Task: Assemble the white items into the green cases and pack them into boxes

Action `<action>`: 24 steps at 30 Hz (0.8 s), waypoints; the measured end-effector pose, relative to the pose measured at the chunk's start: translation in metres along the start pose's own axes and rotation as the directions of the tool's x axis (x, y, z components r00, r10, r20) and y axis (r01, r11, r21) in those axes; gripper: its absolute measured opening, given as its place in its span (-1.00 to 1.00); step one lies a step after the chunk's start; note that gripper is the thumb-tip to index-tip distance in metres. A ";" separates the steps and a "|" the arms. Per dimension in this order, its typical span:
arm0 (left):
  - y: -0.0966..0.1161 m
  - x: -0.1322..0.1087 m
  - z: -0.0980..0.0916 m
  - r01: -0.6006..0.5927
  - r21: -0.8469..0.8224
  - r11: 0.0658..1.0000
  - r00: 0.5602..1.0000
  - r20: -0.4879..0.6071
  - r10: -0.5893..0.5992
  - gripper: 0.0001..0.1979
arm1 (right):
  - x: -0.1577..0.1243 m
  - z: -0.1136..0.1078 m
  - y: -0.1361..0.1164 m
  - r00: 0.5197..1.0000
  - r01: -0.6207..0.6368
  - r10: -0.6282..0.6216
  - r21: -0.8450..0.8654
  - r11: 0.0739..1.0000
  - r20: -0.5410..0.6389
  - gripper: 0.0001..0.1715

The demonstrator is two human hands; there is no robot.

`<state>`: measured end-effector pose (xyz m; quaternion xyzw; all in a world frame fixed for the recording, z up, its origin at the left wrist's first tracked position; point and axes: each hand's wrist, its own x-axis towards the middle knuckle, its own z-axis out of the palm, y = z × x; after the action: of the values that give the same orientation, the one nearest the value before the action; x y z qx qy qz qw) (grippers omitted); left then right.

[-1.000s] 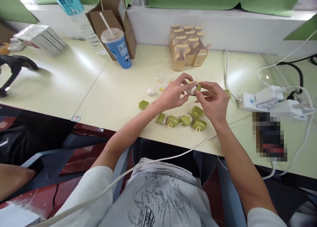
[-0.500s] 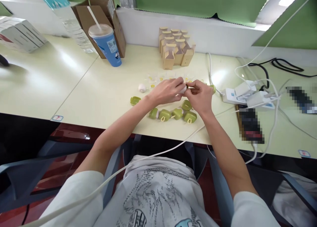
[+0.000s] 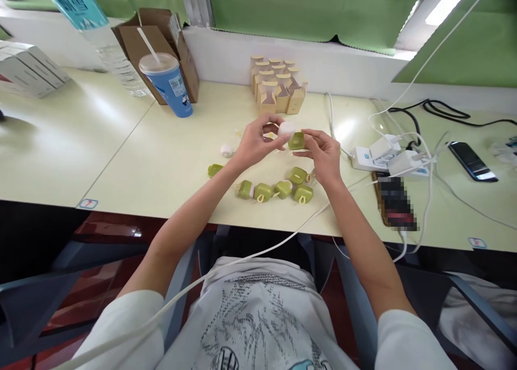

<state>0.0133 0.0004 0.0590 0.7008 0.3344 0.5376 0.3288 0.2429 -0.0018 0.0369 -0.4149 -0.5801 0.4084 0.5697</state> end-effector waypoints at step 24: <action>-0.003 -0.005 0.004 -0.154 0.123 0.980 0.966 0.229 0.123 -0.34 | -0.020 0.012 -0.005 0.968 0.247 -0.250 -0.277 0.929 0.026 -0.55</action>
<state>0.0158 -0.0027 0.0527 0.7991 0.2829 0.4534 0.2754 0.2313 -0.0224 0.0349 -0.4161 -0.6768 0.2456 0.5554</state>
